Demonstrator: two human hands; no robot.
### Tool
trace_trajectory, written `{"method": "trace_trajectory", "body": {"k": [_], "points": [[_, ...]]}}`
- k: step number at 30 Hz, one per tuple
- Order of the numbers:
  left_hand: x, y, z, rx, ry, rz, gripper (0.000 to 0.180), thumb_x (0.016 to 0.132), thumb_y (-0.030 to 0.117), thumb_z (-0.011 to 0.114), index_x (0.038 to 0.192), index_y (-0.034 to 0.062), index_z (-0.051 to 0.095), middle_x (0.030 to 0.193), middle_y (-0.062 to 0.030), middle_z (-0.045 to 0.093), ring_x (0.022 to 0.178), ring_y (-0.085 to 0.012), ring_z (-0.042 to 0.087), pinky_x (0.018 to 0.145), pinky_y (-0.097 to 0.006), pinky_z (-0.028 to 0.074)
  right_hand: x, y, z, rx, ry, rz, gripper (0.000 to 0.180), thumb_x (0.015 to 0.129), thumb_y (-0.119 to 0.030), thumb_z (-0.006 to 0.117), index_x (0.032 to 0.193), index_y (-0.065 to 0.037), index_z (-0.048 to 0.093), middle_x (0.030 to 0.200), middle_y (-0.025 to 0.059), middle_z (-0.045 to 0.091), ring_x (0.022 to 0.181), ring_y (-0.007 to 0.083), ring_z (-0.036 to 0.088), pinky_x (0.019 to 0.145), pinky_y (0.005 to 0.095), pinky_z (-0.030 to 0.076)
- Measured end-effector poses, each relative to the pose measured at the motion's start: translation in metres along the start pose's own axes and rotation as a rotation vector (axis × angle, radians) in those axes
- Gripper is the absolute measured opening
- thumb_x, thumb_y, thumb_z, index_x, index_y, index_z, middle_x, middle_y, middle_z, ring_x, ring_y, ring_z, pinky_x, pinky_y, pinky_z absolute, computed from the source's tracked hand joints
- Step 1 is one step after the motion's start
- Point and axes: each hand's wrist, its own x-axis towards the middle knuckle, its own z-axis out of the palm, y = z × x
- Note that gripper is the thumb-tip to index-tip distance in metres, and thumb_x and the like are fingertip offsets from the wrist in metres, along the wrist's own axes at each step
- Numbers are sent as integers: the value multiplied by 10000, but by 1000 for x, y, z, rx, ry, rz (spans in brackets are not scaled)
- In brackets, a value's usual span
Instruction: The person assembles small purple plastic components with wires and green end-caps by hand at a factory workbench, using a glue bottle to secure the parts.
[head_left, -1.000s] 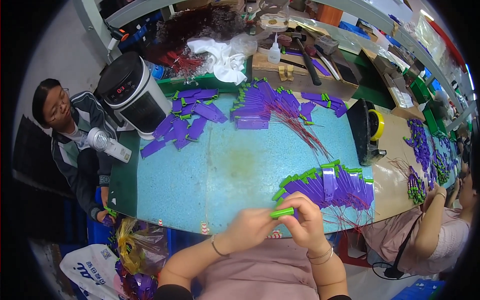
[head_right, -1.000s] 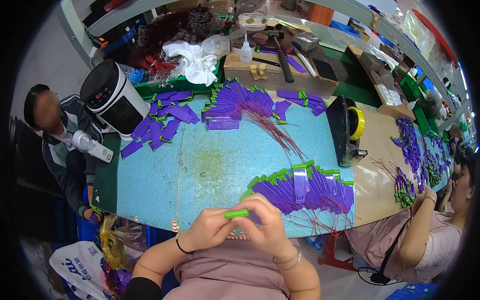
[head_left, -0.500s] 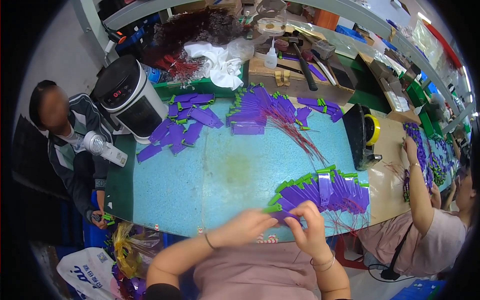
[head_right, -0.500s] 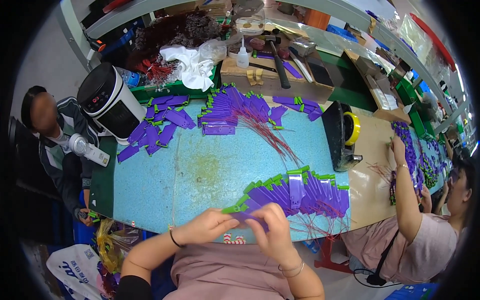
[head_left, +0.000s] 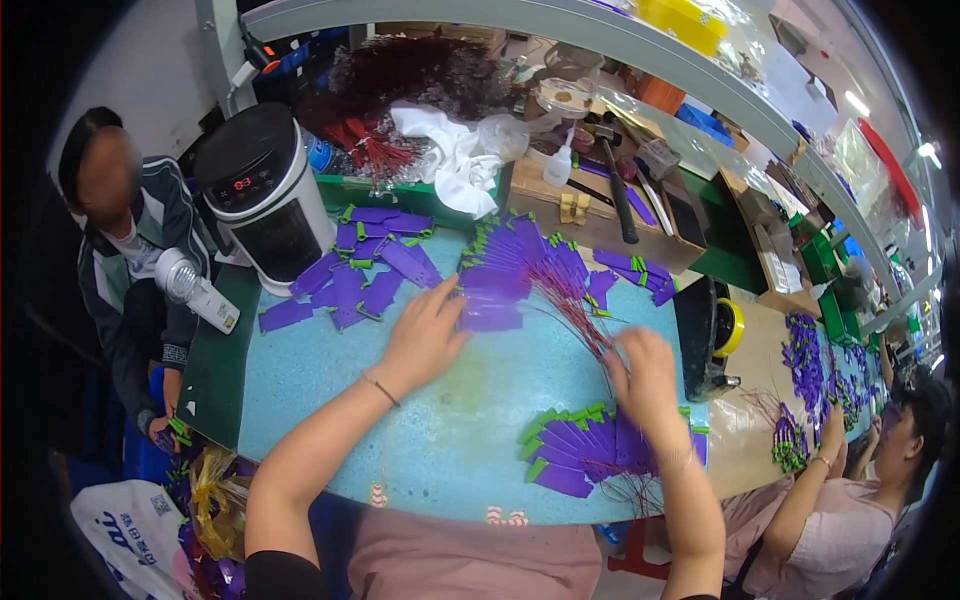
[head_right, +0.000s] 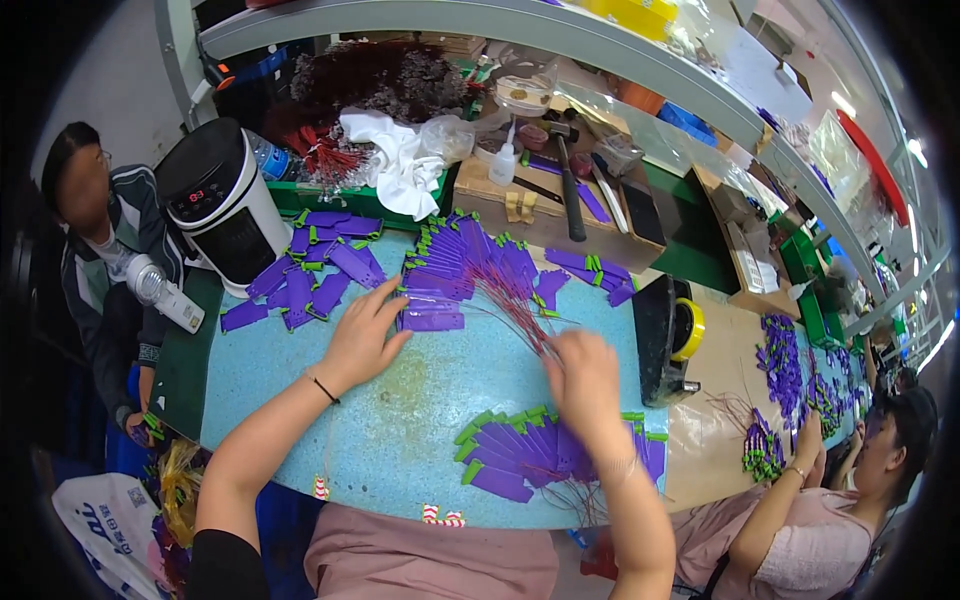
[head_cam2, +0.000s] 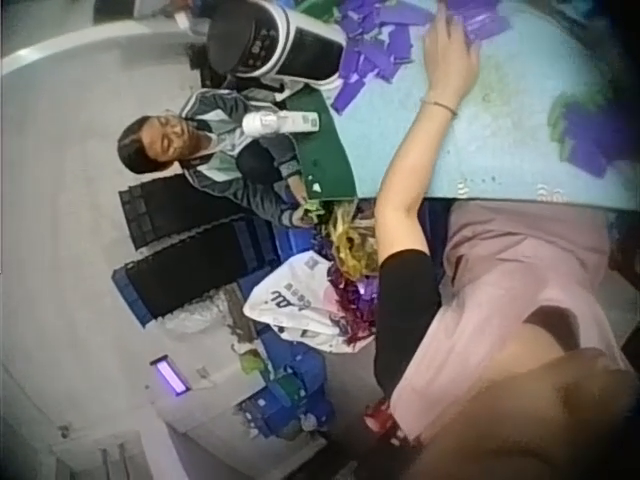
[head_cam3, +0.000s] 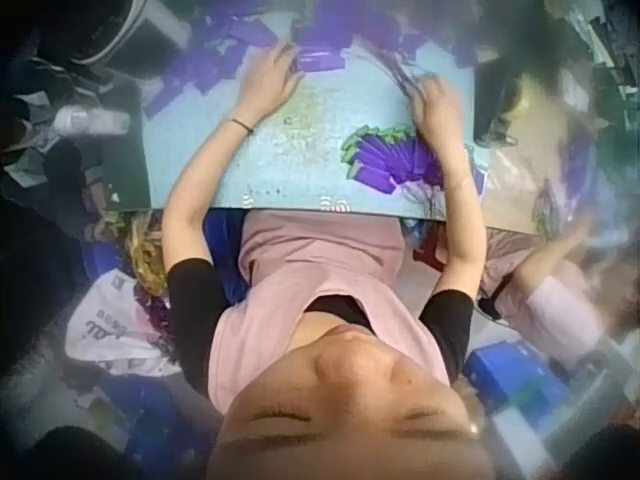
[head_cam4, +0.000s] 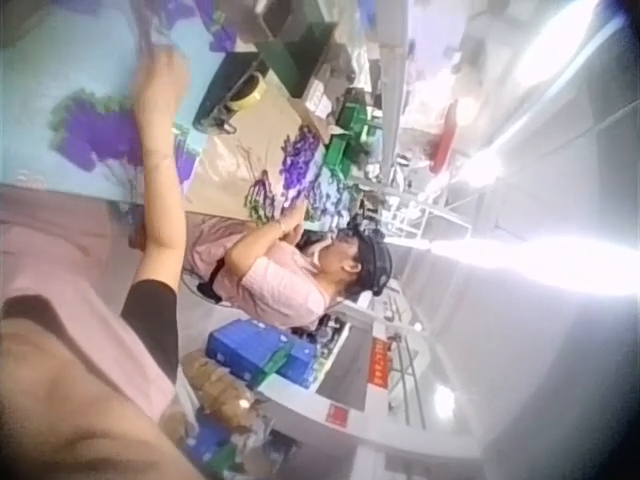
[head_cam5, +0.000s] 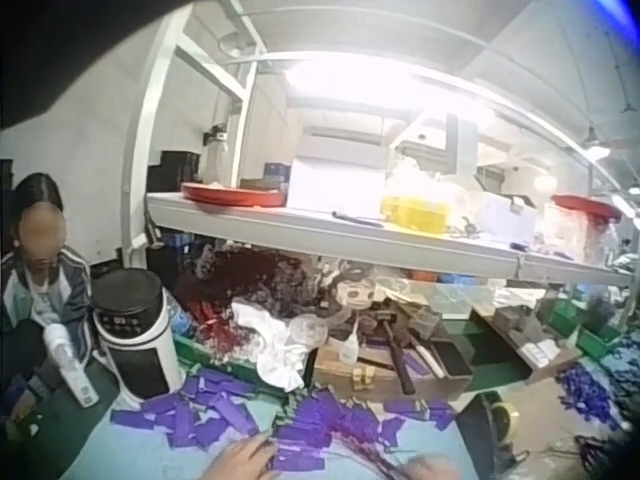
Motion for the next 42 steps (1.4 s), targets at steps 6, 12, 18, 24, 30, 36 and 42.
{"method": "trace_trajectory", "body": {"k": [6,12,18,24,30,36,42], "points": [[-24,30,-8,-299,-2,-91,330,862,89,648,1164,34,526,1149,-159,638,1050,-357,605,894,-437,466,72,96,61,-166,-250,83,246,790,-84,662,1035,-106,656,1031,130,606,966,332,604,817,429,500],[-41,43,-11,-825,1,-361,248,975,127,550,1199,28,509,997,-125,673,812,-215,668,709,-310,497,55,110,30,-63,-313,201,238,757,-110,735,976,-83,647,979,148,608,918,345,617,772,421,512],[-41,71,-32,-1263,-101,-548,295,1044,225,434,1252,34,520,963,-48,652,840,-121,657,692,-240,477,20,33,-17,343,224,466,162,832,-9,674,990,-3,639,773,132,624,672,247,616,654,308,497],[-52,105,-40,-1359,-153,-492,358,1058,296,397,1246,25,537,980,-53,651,839,-123,656,684,-237,465,-20,-91,-40,706,-122,103,251,838,-12,683,1087,-35,661,865,119,672,728,228,633,662,311,499],[-60,127,-57,-1256,-225,-477,292,993,134,535,1271,44,544,897,-49,660,853,-122,675,721,-242,501,-32,-98,-35,693,-122,100,256,817,-9,686,1070,-47,667,800,104,639,694,263,607,629,347,486],[-71,130,-45,-1095,-89,-424,269,957,107,585,1201,0,547,868,-91,698,806,-136,687,721,-255,518,-56,-113,-19,493,168,197,306,760,-105,792,1005,-37,621,758,83,616,631,208,586,573,325,478],[-77,129,-39,-1246,-154,-566,203,947,107,589,1118,-1,566,893,-94,703,817,-136,677,717,-266,516,-71,-110,-11,1029,90,628,262,783,-89,784,977,-16,623,798,92,635,639,188,605,556,275,479]]}}
